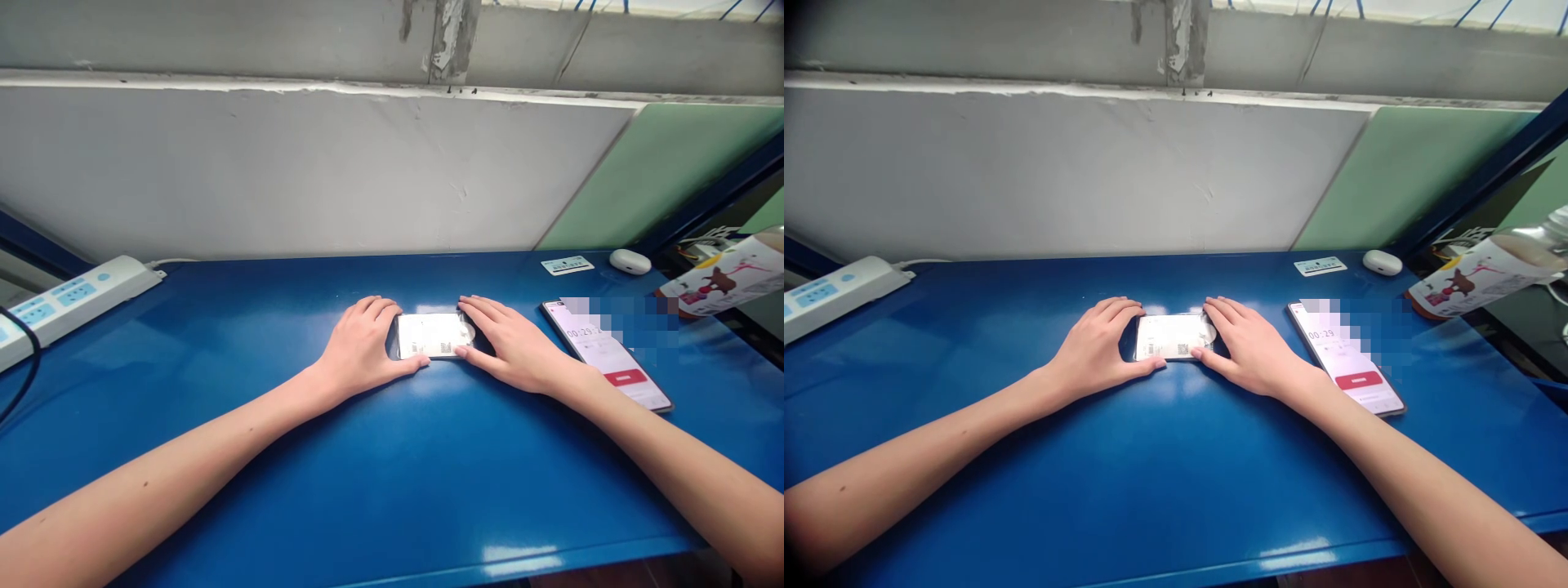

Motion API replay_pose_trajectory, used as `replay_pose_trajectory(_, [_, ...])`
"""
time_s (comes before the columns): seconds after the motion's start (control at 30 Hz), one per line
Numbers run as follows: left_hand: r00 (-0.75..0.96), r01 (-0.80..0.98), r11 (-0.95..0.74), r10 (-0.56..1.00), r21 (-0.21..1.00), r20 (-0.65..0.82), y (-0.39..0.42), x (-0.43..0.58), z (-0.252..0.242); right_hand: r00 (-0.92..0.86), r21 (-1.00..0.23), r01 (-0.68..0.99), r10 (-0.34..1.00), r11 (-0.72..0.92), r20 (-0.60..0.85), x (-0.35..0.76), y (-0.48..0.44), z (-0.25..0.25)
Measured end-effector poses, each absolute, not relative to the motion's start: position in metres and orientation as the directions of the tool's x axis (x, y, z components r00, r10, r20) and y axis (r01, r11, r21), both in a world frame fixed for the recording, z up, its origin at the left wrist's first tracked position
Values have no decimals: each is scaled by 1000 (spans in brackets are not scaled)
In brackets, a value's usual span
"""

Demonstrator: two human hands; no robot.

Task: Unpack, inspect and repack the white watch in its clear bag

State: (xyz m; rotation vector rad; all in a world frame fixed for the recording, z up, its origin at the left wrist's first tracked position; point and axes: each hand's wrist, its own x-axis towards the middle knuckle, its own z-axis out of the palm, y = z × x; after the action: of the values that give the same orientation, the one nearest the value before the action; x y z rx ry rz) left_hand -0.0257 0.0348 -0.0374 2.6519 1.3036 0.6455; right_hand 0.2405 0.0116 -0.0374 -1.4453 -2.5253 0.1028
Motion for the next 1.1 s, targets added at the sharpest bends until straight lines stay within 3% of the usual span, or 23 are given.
replay_pose_trajectory(0.37, [689, 632, -722, 690, 281, 224, 37, -30, -40, -486, -117, 855, 858, 506, 166, 236, 8, -39])
replay_pose_trajectory(0.67, [718, 601, -742, 664, 297, 207, 35, -30, -38, -470, -231, 823, 851, 519, 234, 228, 2, -37])
replay_pose_trajectory(1.1, [714, 624, -728, 679, 283, 172, 36, -29, -38, -498, -289, 779, 829, 557, 256, 222, 2, -44])
